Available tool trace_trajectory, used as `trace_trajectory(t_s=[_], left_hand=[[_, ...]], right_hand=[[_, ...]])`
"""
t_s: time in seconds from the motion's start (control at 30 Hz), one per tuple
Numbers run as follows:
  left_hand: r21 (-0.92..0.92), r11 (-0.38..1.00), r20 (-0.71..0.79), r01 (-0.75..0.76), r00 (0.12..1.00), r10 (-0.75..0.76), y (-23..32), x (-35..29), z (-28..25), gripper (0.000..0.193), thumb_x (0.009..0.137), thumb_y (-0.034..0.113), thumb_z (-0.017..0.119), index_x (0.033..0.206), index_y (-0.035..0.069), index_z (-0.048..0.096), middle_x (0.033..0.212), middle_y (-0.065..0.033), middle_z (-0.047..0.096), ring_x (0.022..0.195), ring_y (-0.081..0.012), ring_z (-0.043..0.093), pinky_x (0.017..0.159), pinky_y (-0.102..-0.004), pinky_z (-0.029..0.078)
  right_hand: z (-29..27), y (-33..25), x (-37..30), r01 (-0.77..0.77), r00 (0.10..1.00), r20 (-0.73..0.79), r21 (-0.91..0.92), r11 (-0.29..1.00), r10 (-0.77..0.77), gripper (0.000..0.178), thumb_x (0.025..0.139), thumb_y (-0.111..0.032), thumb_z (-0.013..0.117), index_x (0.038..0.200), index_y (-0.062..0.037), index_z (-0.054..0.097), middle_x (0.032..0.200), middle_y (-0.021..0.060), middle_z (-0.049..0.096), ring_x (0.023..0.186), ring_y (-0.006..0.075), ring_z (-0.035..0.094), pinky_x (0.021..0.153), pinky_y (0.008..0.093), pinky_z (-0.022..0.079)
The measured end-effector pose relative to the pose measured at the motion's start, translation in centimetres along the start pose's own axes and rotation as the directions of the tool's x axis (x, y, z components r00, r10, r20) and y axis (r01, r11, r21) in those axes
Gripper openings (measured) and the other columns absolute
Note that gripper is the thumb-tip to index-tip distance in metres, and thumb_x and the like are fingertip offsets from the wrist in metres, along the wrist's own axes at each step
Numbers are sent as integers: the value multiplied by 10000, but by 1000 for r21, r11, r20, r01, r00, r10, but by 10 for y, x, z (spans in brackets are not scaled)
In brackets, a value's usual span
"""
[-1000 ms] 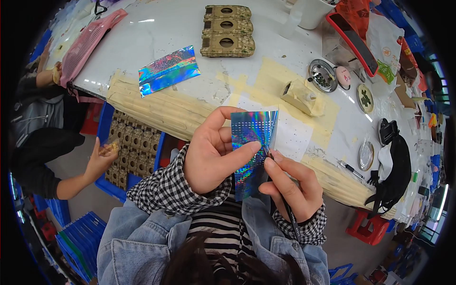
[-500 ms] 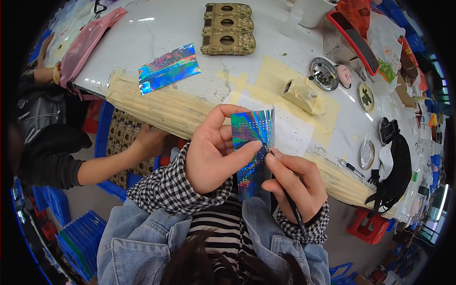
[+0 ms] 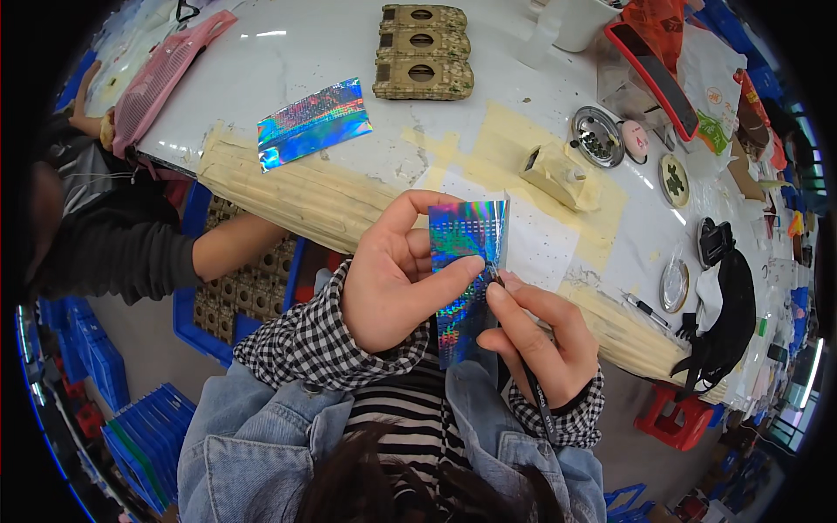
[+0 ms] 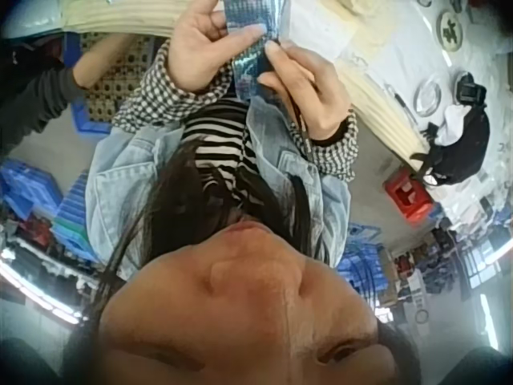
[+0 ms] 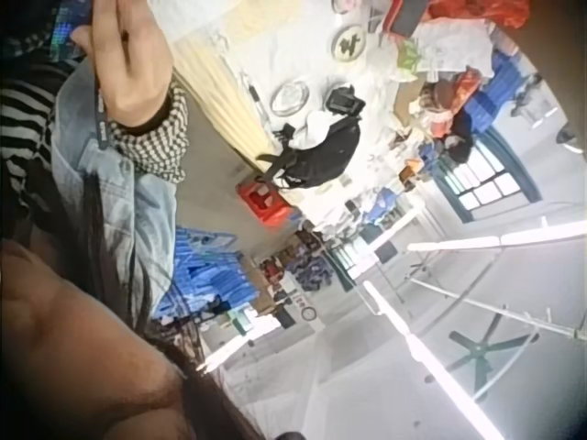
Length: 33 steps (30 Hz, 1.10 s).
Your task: Assembling small toy components using tweezers and iridescent material.
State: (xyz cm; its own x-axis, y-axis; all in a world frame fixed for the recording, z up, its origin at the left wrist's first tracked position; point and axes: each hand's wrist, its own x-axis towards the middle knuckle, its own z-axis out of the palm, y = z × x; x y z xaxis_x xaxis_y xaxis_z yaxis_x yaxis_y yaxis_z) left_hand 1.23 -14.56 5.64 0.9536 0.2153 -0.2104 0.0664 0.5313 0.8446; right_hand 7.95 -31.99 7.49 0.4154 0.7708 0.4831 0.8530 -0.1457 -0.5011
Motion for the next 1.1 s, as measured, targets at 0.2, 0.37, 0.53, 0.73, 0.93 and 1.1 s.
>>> trace_trajectory(t_s=[0.2,0.37,0.53,0.73,0.93,1.1], left_hand=[[-51,999,9,12,1000,-12,-2,2,-1,419,840,-60,579,1202,-2,375,1006,-103,633,912,-116,612,788,-255,514],[-63,998,8,16,1000,-16,-2,2,-1,411,839,-59,580,1194,-5,380,1001,-101,634,907,-117,613,787,-256,515],[-53,998,5,17,1000,-17,-2,2,-1,412,837,-55,587,1191,-4,381,1002,-99,635,910,-116,612,790,-256,515],[-53,998,18,16,1000,-15,-1,2,-1,417,837,-52,589,1194,-4,378,1005,-99,636,915,-116,611,794,-257,514],[-66,997,22,29,999,-28,-1,2,-1,418,838,-53,587,1195,-6,376,1008,-102,638,915,-116,611,792,-255,512],[-61,997,14,37,999,-36,0,3,-1,416,840,-49,587,1195,-8,376,999,-101,639,908,-114,611,787,-253,511]], right_hand=[[5,3,0,106,994,-1,-41,994,-106,382,719,-113,743,1049,50,640,988,188,595,910,305,636,768,362,555],[4,4,0,118,993,2,-40,992,-118,380,720,-114,742,1046,53,639,976,190,592,917,314,637,775,372,555],[5,3,0,117,993,0,-46,992,-118,377,721,-116,741,1043,54,640,977,189,591,917,313,637,777,370,554],[3,4,0,118,993,3,-30,993,-118,373,723,-119,738,1040,53,641,985,184,591,920,312,638,778,365,555],[5,6,-3,107,994,-17,-8,994,-107,367,726,-124,735,1040,43,645,993,176,596,926,304,639,779,354,556],[6,6,-5,85,996,-25,9,996,-85,369,728,-127,733,1048,35,646,1000,173,599,942,301,635,789,352,554]])
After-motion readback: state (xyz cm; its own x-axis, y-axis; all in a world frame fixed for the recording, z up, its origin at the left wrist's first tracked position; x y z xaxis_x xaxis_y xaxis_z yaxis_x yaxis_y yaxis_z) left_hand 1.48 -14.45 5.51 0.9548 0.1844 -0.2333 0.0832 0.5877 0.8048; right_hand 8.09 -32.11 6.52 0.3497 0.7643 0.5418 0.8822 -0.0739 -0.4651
